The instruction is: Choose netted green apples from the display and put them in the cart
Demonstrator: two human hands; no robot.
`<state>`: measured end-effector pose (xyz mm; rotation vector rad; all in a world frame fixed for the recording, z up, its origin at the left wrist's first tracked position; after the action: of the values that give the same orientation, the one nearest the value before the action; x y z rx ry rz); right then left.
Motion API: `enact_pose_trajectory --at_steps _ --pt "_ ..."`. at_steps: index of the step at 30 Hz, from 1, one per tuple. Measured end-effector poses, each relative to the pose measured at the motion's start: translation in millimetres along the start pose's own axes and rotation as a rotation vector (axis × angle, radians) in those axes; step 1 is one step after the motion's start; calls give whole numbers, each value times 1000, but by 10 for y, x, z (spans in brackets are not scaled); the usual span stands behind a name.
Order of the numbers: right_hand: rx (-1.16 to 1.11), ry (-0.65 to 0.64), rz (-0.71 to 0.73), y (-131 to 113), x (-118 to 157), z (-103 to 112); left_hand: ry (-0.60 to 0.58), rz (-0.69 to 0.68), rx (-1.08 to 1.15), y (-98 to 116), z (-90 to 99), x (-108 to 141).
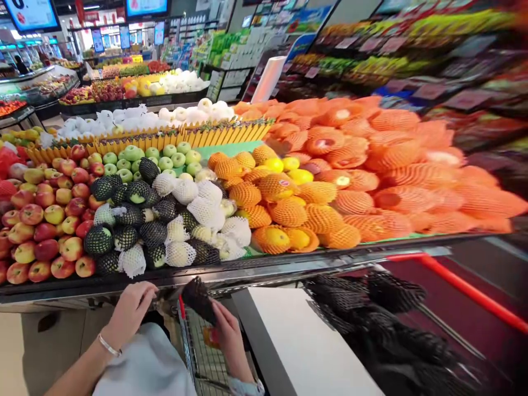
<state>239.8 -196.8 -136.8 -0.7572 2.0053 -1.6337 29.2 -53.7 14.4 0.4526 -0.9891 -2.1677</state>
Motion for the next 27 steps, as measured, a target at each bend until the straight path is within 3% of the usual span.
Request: enact_pose_trajectory --at_steps 2,4,8,11,14,16,19,21,24,27 --pt "-62 -50 35 -258 -115 -288 -72 4 144 179 -15 -190" --pt "-1 -136 190 -524 -261 -585 -64 -54 206 326 62 -390" --pt "208 -298 544 -943 -612 -1056 183 -188 69 455 314 -756" --pt "293 -382 603 -1143 -897 -1260 422 -362 -73 494 471 -913" --pt "313 -526 592 -1284 -1082 -1421 394 -507 -125 501 531 -1012" --pt "304 -601 589 -1339 -1139 -1518 291 -433 -117 454 558 -1089" --pt "279 -592 571 -1364 -1165 -1644 241 -128 -7 322 644 -1185" --pt "265 -588 566 -1360 -1140 -1731 213 -16 83 271 694 -1213" --pt "252 -558 598 -1376 -1078 -1838 201 0 217 225 768 -1207" --pt "240 -457 608 -1409 -1024 -1902 302 3 460 110 861 -1147"
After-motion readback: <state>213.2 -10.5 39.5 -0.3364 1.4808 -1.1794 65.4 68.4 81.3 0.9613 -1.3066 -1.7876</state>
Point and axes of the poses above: each hand's wrist, its own x-axis away from the middle knuckle, its own z-axis out of the back of the hand, y = z × x, the point moved 4 cm from there along -x, towards the middle knuckle, and after that the axes turned 2 degrees about -x, right-handed, at the moved point
